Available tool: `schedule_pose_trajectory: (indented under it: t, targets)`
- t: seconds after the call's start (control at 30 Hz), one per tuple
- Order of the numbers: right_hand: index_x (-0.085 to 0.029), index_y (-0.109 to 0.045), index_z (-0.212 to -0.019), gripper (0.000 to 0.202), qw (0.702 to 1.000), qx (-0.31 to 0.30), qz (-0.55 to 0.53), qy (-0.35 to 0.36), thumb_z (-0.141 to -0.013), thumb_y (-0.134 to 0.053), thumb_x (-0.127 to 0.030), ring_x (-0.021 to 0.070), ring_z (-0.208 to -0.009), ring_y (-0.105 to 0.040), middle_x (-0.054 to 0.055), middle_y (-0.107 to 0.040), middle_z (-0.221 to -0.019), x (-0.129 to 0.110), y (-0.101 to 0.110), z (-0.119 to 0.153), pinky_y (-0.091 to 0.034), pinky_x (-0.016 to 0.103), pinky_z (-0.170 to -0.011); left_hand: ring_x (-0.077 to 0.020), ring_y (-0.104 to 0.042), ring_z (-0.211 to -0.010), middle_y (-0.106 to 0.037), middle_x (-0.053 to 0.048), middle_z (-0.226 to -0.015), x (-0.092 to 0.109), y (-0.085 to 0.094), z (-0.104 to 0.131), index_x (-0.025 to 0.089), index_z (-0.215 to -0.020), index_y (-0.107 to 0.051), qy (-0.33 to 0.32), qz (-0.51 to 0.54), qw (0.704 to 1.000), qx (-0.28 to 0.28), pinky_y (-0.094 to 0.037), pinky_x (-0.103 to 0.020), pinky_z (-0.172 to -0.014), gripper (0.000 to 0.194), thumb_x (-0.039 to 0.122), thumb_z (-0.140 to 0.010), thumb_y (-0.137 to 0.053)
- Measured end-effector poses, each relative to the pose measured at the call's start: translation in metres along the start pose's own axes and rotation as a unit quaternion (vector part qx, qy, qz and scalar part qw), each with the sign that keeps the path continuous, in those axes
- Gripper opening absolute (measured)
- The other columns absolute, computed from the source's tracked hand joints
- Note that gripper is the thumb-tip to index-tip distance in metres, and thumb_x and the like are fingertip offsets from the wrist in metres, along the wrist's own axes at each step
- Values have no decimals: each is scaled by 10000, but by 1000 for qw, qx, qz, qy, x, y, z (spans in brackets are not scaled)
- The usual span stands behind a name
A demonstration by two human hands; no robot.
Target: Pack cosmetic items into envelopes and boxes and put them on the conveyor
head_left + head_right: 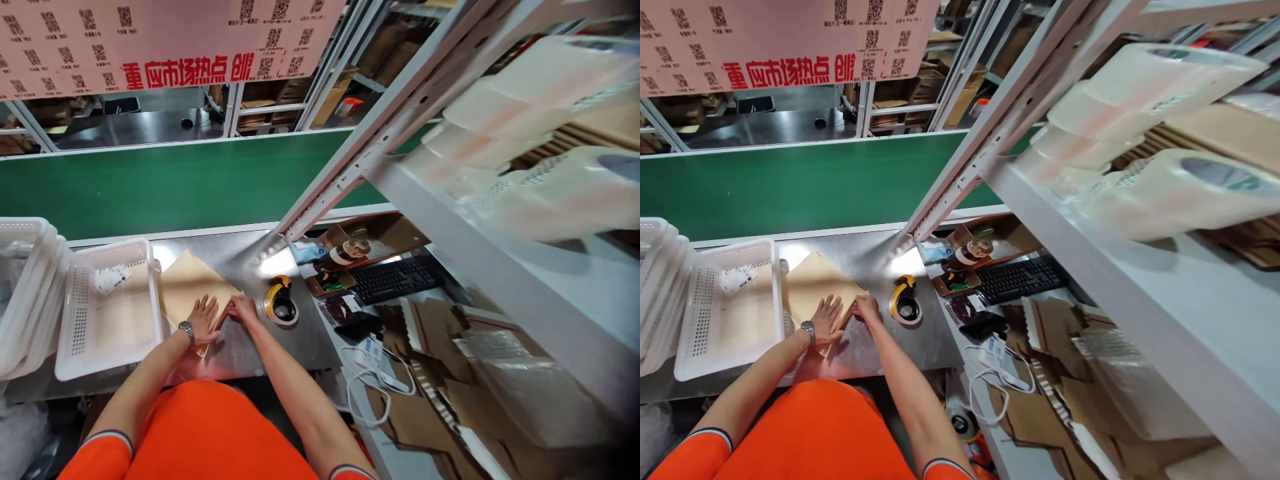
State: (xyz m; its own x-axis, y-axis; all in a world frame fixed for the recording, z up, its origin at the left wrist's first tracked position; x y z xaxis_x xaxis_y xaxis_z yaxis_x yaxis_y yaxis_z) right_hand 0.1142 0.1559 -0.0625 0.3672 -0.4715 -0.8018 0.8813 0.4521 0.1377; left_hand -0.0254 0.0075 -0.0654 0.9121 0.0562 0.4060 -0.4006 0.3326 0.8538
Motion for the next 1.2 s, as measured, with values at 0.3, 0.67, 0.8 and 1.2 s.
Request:
schedule_pose_trajectory:
  t: [0.3,0.67,0.8,1.2]
  targets:
    - [-207,-708,-1132,299,941,7,212,265,-844,-749,-276,342,-1380,-556,154,-657,-1364,33,16,33,-413,521,-1269,-485,-14,-1712,-28,-271,-1840,-1,-37,37,125,-1757,-216,118,-11,993,29,-169,-714,-1351,1114,525,-882,-777]
    - [-107,-356,-1641,846,858,20,366,360,-978,-630,-554,447,-1600,-354,293,-427,-1674,77,-11,24,-282,667,-1322,-528,-15,-1700,-9,-256,-1847,-12,-36,51,225,-1757,-274,194,-16,981,-3,-210,-731,-1337,1398,499,-618,-1037]
    - [-103,-343,-1664,881,851,9,370,372,-974,-636,-566,434,-1624,-335,289,-425,-1693,80,-7,22,-244,680,-1337,-501,1,-1707,-14,-234,-1851,-11,-32,53,231,-1756,-283,198,-11,980,-10,-178,-700,-1363,1371,462,-633,-1033]
    - [-113,-362,-1632,1005,858,-13,363,362,-857,-761,-613,427,-1651,-330,284,-434,-1702,70,0,1,-234,658,-1360,-478,15,-1714,9,-186,-1858,-17,-23,52,245,-1759,-281,179,-20,983,-22,-157,-689,-1367,1212,410,-750,-931]
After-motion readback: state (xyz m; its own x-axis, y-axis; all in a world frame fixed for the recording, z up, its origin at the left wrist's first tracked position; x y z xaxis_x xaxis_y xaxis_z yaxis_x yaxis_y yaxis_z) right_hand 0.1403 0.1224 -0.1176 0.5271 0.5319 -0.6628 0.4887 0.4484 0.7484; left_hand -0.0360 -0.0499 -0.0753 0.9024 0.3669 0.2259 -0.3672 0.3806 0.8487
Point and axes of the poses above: each hand's wrist, its own z-axis away from the middle knuckle, its own y-axis out of the back of the hand, x = y × z, the point moved 1 cm from there along -z, towards the middle knuckle
